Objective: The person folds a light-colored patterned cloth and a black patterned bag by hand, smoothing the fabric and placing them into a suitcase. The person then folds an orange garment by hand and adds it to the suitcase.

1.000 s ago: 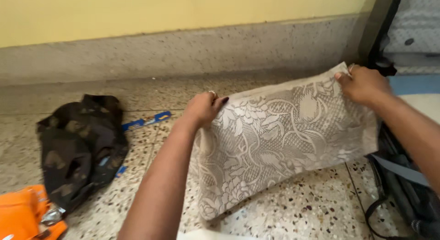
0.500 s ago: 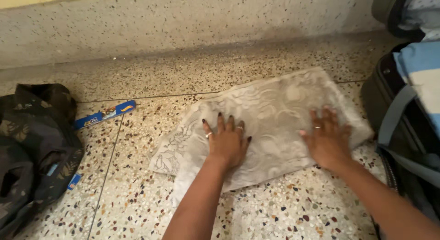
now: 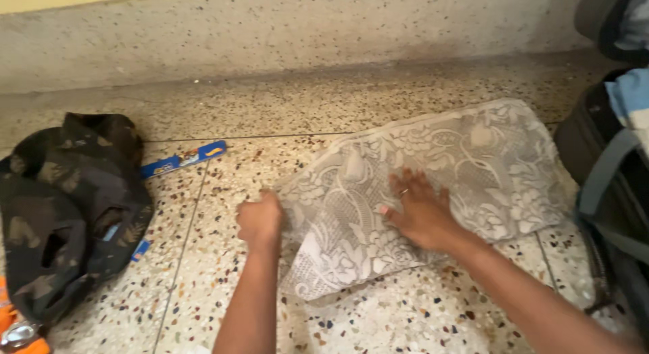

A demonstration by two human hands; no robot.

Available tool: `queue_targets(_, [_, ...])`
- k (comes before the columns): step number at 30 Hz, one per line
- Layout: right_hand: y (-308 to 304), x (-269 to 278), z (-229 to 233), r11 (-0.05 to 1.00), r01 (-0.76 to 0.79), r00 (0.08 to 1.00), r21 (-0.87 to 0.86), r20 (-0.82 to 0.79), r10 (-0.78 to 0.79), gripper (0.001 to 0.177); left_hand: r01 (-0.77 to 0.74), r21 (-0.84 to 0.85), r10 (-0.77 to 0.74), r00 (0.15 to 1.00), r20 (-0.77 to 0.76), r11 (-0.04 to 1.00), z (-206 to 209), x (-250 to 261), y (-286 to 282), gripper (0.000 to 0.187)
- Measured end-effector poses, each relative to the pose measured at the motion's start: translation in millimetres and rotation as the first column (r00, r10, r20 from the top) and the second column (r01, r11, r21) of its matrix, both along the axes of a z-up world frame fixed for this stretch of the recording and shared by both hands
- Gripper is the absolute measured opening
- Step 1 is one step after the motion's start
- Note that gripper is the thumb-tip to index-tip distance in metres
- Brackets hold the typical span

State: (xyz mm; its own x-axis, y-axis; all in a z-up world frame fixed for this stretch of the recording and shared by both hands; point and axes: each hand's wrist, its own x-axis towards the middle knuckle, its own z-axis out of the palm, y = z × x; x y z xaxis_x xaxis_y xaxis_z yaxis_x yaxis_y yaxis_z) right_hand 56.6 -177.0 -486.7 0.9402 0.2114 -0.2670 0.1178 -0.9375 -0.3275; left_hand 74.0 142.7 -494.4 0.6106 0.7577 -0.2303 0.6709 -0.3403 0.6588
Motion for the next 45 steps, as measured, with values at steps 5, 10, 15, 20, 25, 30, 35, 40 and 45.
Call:
queue_targets(5, [27.9,-17.5,-5.3,0.978,-0.048,0.999,-0.205,0.004,0.05,0.087,0.554,-0.395,-0.515,0.831,0.209,0.733,-2.9,0.8,-6.6,0.068])
queue_targets(10, [26.8,-18.7,-15.2,0.974,-0.037,0.993,-0.223,0.099,0.061,0.085,0.485,-0.421,-0.455,0.873,0.178,0.766,-0.6,8.4,-0.6,0.061])
queue_targets(15, [23.3,-22.1,-22.2,0.969,-0.059,0.982,-0.242,0.159,0.099,0.084,0.244,-0.528,-0.056,0.936,0.346,0.813,20.9,33.4,36.5,0.066])
queue_targets(20, [22.8,-23.4,-27.3,0.973,-0.05,0.962,-0.226,0.249,0.108,0.083,0.174,-0.3,0.057,0.775,0.629,0.938,39.0,54.2,55.5,0.069])
queue_targets(25, [23.6,-25.4,-28.4,0.98,-0.02,0.948,-0.199,0.307,0.081,0.082,0.131,0.661,-0.382,0.89,0.25,0.739,22.4,16.4,26.7,0.059])
queue_targets(30, [32.0,-25.0,-30.2,0.978,0.048,0.951,-0.202,0.309,0.017,0.08,0.546,0.647,-0.729,0.685,0.022,0.533,33.2,-35.2,-50.3,0.058])
queue_targets(35, [33.7,-21.6,-29.9,0.979,0.047,0.938,-0.197,0.346,0.025,0.082,0.801,0.3,-0.711,0.599,-0.369,0.519,36.5,-63.3,-76.1,0.063])
queue_targets(40, [49.1,-26.7,-20.0,0.961,0.074,0.96,-0.267,0.28,0.004,0.083,0.806,0.318,-0.666,0.592,-0.454,0.499,32.6,-62.1,-39.7,0.076])
queue_targets(45, [102.0,-40.9,2.7,0.968,0.11,0.98,-0.227,0.188,-0.067,0.089,0.808,0.314,-0.632,0.587,-0.506,0.498,38.2,-53.7,0.5,0.081])
